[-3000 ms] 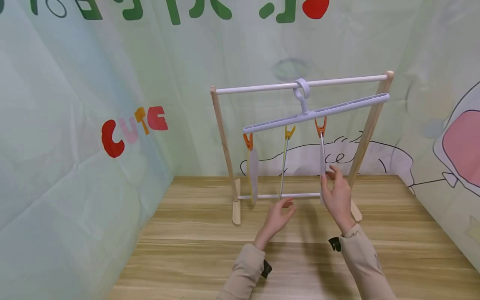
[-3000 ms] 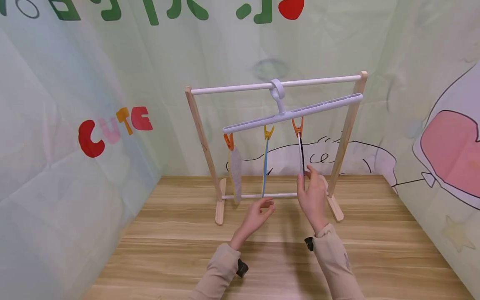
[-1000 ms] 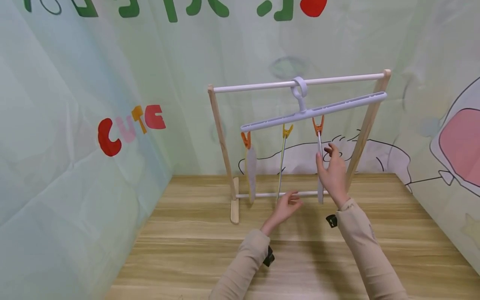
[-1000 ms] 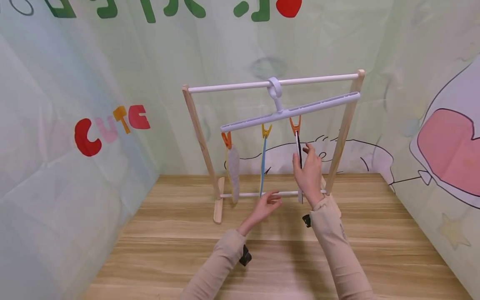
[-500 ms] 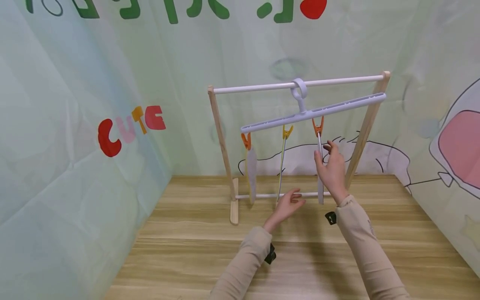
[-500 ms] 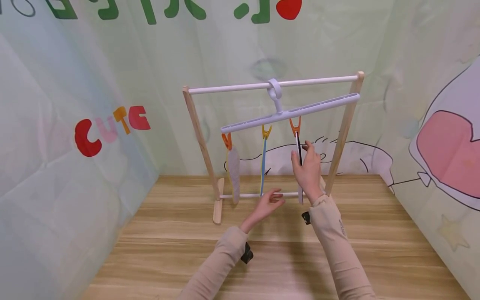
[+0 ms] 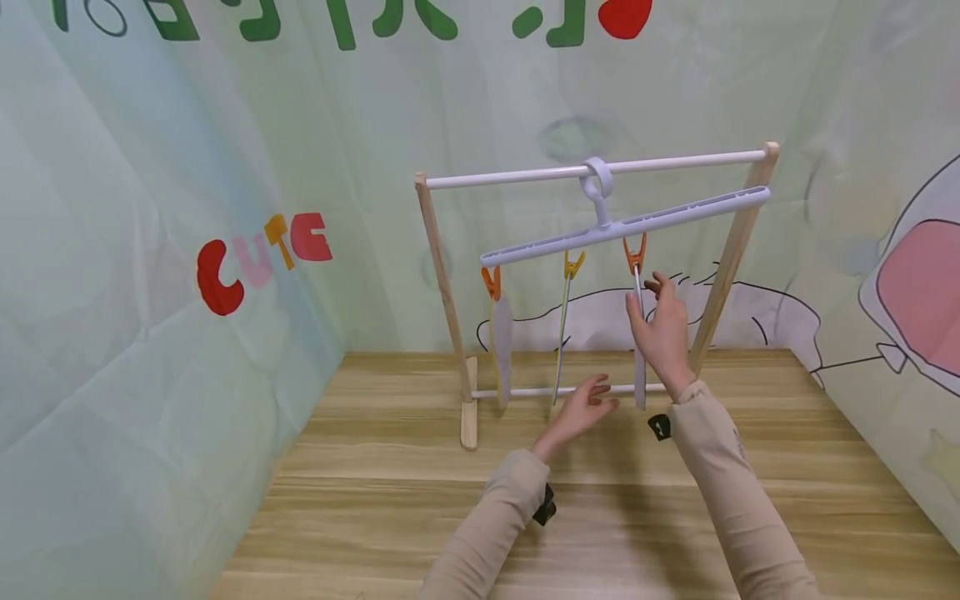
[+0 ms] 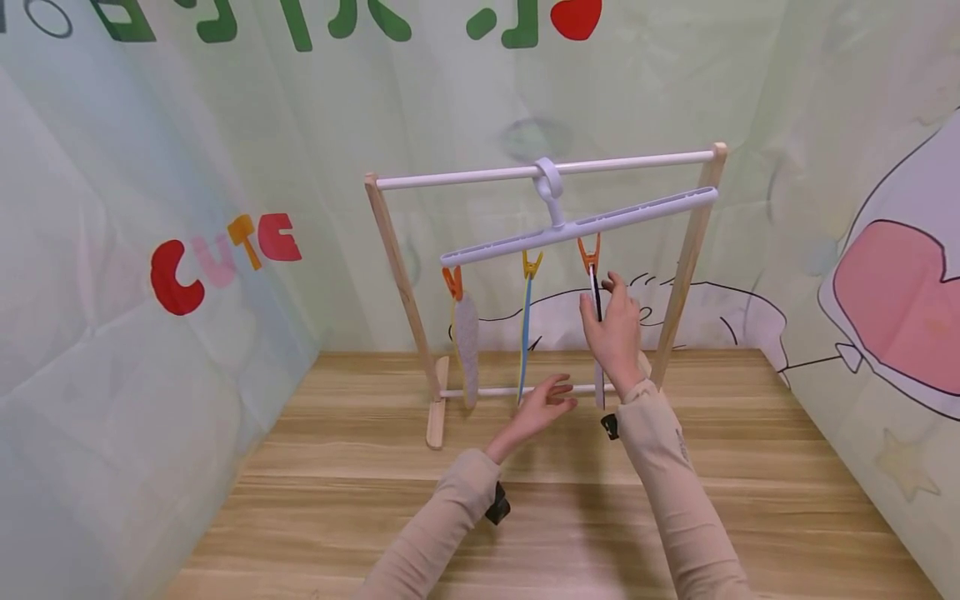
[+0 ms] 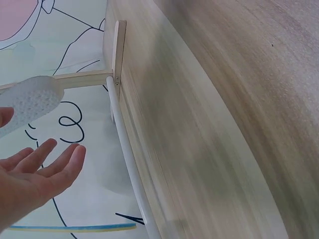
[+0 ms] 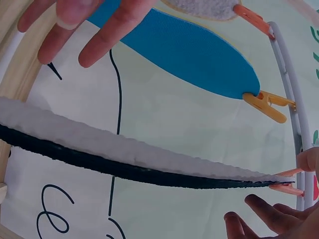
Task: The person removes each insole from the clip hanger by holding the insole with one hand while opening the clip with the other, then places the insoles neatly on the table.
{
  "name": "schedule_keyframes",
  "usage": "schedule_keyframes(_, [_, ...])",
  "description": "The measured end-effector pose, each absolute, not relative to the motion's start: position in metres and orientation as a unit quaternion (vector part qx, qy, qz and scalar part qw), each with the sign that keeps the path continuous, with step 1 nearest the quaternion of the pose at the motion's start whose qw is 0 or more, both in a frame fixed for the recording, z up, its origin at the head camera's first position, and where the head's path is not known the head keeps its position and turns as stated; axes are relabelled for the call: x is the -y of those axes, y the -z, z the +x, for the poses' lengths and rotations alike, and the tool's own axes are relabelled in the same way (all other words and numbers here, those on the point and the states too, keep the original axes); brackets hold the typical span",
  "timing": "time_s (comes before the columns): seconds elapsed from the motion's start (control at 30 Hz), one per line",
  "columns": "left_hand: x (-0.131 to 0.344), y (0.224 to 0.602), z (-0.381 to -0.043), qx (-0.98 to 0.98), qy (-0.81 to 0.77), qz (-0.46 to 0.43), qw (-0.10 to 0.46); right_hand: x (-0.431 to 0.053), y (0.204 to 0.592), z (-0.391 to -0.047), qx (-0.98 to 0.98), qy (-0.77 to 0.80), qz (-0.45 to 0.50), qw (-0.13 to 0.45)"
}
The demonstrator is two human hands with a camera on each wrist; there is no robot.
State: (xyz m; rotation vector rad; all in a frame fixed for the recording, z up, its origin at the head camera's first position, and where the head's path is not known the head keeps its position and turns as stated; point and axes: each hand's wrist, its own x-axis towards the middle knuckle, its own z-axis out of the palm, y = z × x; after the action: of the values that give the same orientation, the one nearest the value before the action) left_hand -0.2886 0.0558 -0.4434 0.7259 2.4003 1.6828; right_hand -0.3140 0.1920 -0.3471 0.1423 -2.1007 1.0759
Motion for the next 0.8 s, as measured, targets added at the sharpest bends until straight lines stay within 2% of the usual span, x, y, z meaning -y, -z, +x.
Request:
schedule_keyframes(0.23, [-0.064, 0.453, -0.298, -0.786, -0.566, 0.236, 0.081, -0.193, 0.342, -0.316, 0.825, -0.422, 0.051, 0.373])
schedule_keyframes(0.8, [-0.074, 0.451, -0.298, -0.800, -0.549, 0.233, 0.065, -0.192, 0.330, -0.320, 0.827, -0.430, 0.049, 0.360])
